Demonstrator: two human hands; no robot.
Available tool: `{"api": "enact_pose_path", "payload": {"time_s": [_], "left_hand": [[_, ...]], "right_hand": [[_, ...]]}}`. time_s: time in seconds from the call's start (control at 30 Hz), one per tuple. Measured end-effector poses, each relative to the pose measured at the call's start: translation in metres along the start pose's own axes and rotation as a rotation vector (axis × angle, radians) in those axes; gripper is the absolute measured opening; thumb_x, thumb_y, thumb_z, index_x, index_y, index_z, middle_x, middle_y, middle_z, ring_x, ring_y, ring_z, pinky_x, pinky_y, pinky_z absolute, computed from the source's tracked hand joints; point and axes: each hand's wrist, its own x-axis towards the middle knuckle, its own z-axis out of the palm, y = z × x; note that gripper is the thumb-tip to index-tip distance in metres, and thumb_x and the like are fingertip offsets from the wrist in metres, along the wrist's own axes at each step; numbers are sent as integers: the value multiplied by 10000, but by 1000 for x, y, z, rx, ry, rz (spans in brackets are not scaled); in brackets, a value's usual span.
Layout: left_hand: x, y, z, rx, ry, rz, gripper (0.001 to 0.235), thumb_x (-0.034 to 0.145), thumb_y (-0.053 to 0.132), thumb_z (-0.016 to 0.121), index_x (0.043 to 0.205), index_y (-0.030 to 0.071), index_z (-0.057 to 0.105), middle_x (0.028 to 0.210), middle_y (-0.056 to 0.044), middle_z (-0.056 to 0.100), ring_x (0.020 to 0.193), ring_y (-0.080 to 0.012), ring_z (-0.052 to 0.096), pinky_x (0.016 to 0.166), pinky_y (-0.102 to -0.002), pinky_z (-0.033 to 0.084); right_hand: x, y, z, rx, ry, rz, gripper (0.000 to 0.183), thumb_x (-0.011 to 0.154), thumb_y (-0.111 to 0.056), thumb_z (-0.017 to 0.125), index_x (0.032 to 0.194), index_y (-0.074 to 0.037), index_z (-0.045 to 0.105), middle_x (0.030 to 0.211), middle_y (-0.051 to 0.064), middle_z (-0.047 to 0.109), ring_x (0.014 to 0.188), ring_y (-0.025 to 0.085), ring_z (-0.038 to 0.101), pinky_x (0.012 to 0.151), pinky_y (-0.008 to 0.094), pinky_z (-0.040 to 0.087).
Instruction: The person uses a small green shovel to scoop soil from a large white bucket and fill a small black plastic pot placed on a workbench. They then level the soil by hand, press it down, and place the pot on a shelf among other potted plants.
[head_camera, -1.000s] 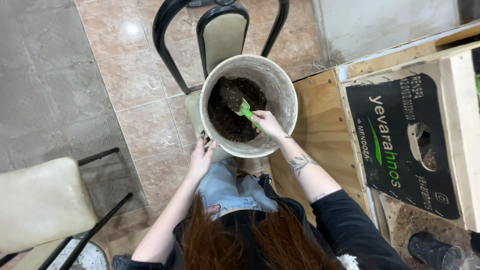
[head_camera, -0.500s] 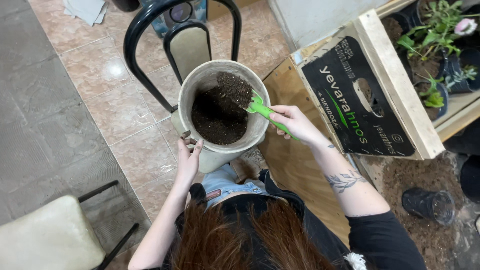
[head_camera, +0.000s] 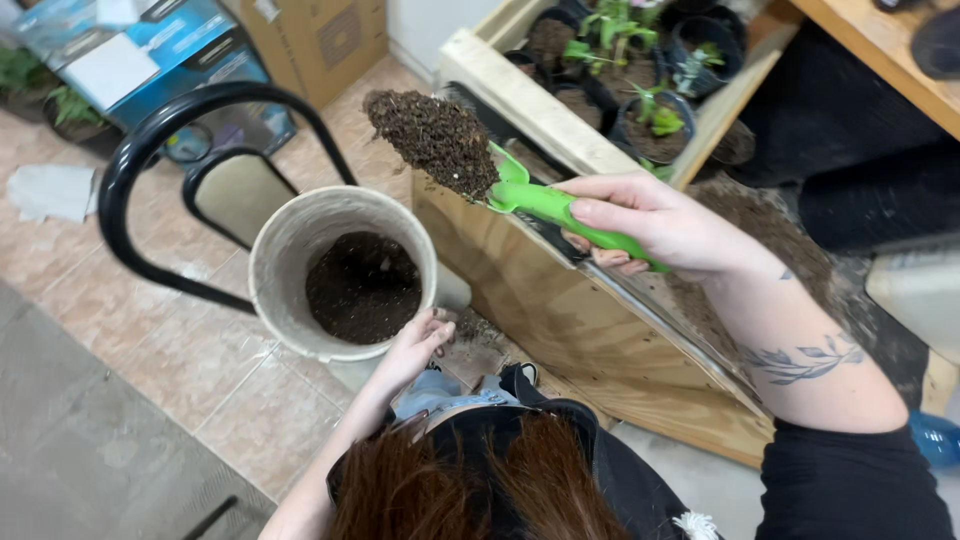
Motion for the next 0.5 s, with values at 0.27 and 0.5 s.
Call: {"api": "enact_pose_path", "payload": {"time_s": [0.27,0.5], "left_hand": [[42,57,100,-325,-444,-281,237,1105,243,677,1298,108,653,964,38,684,788,-59,683,597,-168,486],[91,122,214,38,-643,85,364,1020,228,764,1335,92,644,1250,-19,728,1185,-155,722,1123,-319,561]], "right_hand": [[-187,-29,-100,-161,345,106,551,1086,-246,579,1612,-91,637,840,71,588,550,89,479,382,200,324],[-342,60,-181,-48,613,355,566,1080,-186,563,1620,-47,662,862,134,542,573,183,364,442,328,254]]}}
